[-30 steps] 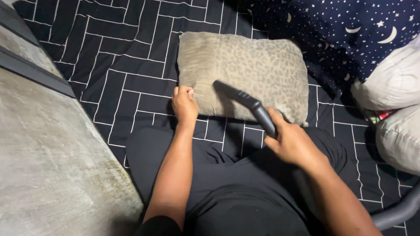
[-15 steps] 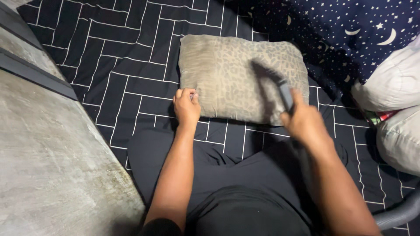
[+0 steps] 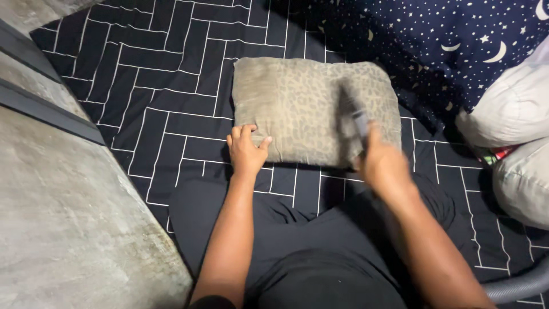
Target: The person sits on a bed and uses a vacuum cleaner hose to clean two pillows. They first vacuum a long white pillow with blue feather patterns, then switch to a square patterned pillow, moving the nozzle over the surfaces.
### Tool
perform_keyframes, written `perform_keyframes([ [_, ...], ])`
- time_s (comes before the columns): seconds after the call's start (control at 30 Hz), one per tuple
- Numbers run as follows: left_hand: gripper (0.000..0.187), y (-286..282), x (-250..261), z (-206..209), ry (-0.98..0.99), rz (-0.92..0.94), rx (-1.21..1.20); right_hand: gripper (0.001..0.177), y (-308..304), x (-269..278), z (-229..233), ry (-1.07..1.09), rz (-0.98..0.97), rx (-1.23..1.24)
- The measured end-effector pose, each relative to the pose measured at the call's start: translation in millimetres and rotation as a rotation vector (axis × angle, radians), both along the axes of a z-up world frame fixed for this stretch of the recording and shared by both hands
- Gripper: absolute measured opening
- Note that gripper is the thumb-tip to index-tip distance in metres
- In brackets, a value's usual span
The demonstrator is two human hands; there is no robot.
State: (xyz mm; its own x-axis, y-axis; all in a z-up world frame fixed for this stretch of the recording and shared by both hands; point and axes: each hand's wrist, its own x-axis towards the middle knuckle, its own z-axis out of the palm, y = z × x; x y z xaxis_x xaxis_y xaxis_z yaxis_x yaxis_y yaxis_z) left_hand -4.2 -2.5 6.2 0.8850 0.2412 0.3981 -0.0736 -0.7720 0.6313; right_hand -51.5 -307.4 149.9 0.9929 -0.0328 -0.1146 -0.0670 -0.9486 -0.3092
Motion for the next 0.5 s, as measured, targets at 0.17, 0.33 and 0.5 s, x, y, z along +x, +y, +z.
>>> perform_keyframes([
  [0.17,0.059,2.5,-3.8,5.4,0.100,-0.030,-0.004,0.080,7.1,-6.7,4.6,0.058,0.068,0.202],
  [0.33,0.061,-2.9,-6.5,16.3,0.128,-0.020,-0.010,0.073,10.0,-3.8,11.5,0.059,-0.140,-0.059],
  [0.5,0.047,-8.0,-11.9,23.5,0.081,-0.079,0.014,0.083,6.6,1.8,-2.6,0.074,0.114,0.243],
])
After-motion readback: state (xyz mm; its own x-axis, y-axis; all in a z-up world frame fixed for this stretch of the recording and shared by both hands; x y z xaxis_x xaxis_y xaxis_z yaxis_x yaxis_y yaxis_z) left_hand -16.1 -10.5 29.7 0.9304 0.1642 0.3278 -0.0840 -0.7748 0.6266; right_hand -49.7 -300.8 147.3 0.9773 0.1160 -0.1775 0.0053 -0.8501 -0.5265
